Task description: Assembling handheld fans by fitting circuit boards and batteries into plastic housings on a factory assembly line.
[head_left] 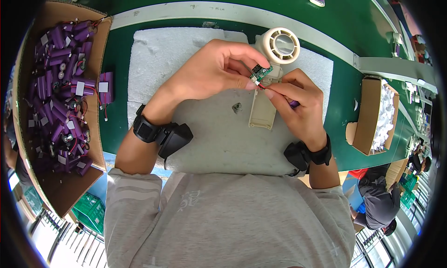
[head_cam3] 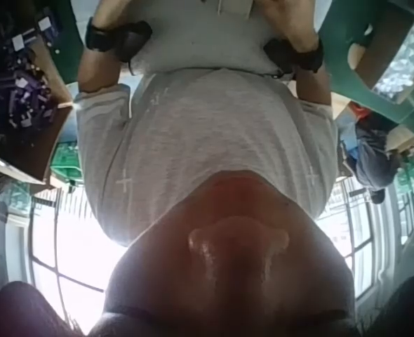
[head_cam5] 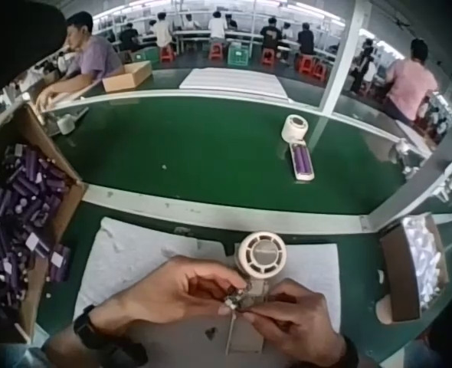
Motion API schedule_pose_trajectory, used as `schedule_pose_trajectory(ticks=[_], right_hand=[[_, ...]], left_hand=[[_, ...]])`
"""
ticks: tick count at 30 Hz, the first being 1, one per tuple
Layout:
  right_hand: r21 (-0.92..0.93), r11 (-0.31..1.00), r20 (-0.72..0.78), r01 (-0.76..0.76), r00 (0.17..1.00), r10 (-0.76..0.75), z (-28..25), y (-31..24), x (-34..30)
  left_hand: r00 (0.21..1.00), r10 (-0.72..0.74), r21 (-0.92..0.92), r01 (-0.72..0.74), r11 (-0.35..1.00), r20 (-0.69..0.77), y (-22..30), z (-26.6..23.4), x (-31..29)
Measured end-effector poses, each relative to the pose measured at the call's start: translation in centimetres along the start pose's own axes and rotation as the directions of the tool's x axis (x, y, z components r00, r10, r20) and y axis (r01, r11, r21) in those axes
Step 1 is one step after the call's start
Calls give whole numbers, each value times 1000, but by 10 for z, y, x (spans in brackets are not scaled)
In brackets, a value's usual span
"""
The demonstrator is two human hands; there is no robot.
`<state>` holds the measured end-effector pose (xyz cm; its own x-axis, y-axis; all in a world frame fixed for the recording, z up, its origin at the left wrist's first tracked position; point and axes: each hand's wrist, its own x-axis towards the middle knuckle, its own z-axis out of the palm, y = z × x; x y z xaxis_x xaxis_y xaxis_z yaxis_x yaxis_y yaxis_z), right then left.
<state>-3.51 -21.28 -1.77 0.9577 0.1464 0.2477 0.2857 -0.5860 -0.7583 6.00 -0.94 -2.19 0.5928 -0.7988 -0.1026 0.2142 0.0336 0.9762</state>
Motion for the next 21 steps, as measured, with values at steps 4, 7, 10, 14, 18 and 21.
schedule_pose_trajectory(ticks=[4, 7, 10, 14, 18, 21], right_hand=[[-5, 999, -24, -37, 999, 37, 1, -2, 0], [-18, 999, -40, -48, 998, 47, 2, -3, 1], [-16, 997, -56, -73, 996, 72, 2, -3, 1], [-18, 998, -58, -62, 996, 61, 3, -2, 0], [-6, 1000, -60, -8, 998, 7, 4, 1, 1], [-83, 996, -3, 38, 999, -38, -3, 5, 0]], left_hand=[[999, -34, -9, 34, 999, 9, 2, -1, 0], [1000, 0, 5, 0, 1000, -11, -1, 0, -1], [998, 54, 46, -52, 998, -38, -4, 4, -1], [996, 69, 60, -65, 996, -55, -6, 6, -1], [990, 127, 139, -117, 983, -66, -8, 8, 0], [980, 188, 208, -172, 963, -59, -8, 11, 1]])
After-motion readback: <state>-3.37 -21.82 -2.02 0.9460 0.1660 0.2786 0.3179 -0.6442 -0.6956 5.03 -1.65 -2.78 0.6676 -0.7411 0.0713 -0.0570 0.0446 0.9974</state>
